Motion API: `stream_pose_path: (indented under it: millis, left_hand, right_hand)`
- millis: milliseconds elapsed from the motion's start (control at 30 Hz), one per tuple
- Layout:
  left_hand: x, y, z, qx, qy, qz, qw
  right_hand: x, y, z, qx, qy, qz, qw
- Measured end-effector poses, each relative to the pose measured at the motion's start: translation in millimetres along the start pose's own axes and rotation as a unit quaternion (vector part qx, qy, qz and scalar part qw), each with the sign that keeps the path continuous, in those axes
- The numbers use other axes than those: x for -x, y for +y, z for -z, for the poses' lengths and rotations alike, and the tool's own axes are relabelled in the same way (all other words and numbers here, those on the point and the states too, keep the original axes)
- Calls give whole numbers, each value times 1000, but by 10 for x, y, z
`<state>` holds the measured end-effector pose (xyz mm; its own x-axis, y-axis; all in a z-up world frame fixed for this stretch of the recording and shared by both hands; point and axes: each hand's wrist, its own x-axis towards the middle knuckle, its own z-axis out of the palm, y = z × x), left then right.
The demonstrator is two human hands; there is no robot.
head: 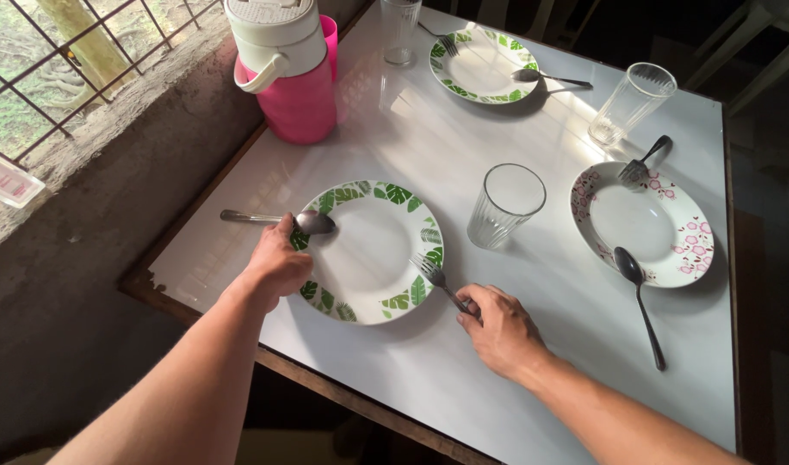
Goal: Arranging plates, utensils, and glasses on a dining table.
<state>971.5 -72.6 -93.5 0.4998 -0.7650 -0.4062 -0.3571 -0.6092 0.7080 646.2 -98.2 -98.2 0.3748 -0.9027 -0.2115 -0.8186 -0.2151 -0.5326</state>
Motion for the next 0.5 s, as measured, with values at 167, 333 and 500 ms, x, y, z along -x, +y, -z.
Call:
stream_pose_path:
  millis: [167,333,500]
  left_hand:
    - [73,37,-18,-7,2,9,1000]
    - [85,40,-46,10,1,14,1000]
    - [108,9,-104,-16,12,-8,1000]
  right_hand:
    - [-3,69,-29,0,8,15,1000]
    - [21,65,-9,1,7,13,1000]
    - [59,58,21,-1,3,8,1000]
